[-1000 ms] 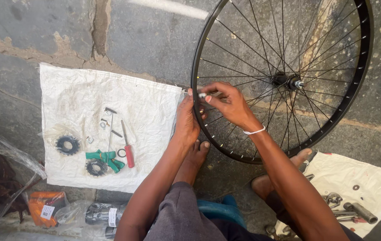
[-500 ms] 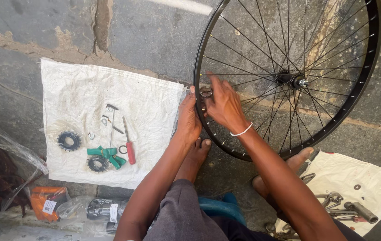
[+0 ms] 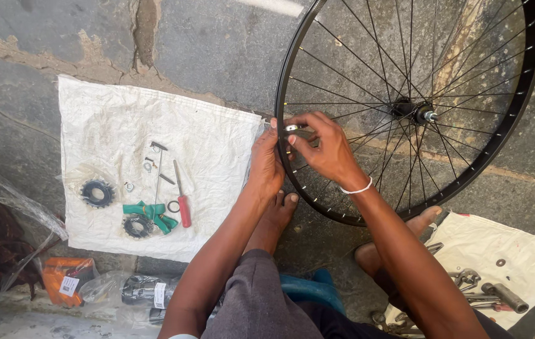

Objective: The person is threading and adjusting small metal components on the spokes of a bicycle wheel by hand while sitting on the floor.

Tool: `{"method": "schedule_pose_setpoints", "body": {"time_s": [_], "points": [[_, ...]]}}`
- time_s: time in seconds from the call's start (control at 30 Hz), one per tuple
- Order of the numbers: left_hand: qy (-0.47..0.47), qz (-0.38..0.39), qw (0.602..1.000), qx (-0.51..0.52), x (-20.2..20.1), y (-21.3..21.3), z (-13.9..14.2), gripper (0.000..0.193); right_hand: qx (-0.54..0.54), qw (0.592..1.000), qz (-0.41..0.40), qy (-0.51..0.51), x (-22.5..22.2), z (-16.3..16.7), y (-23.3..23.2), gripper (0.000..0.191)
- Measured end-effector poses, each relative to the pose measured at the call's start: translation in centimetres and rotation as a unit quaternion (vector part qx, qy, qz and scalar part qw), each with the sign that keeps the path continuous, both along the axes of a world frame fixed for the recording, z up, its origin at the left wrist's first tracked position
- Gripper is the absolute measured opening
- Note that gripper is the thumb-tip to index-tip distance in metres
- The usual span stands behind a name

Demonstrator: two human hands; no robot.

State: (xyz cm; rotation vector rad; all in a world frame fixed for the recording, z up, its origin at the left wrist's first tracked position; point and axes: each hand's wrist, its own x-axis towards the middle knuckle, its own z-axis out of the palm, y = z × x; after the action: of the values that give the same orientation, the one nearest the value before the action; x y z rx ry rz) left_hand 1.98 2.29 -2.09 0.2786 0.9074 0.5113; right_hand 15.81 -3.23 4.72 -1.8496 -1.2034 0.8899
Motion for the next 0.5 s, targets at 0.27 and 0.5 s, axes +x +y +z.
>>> {"method": "schedule_pose_setpoints", "body": {"time_s": [0.27, 0.5], "points": [[0.002, 0.029, 1.000, 0.011, 1.0, 2.2, 2.2, 0.051, 0.072, 0.969, 0.035, -0.232, -1.3, -1.0, -1.1, 0.023], [0.019, -0.036, 0.998, 0.041, 2.0, 4.1, 1.1, 0.034, 0.159, 0.929, -0.093, -0.322, -0.8, -1.2, -2.4, 0.025]]}}
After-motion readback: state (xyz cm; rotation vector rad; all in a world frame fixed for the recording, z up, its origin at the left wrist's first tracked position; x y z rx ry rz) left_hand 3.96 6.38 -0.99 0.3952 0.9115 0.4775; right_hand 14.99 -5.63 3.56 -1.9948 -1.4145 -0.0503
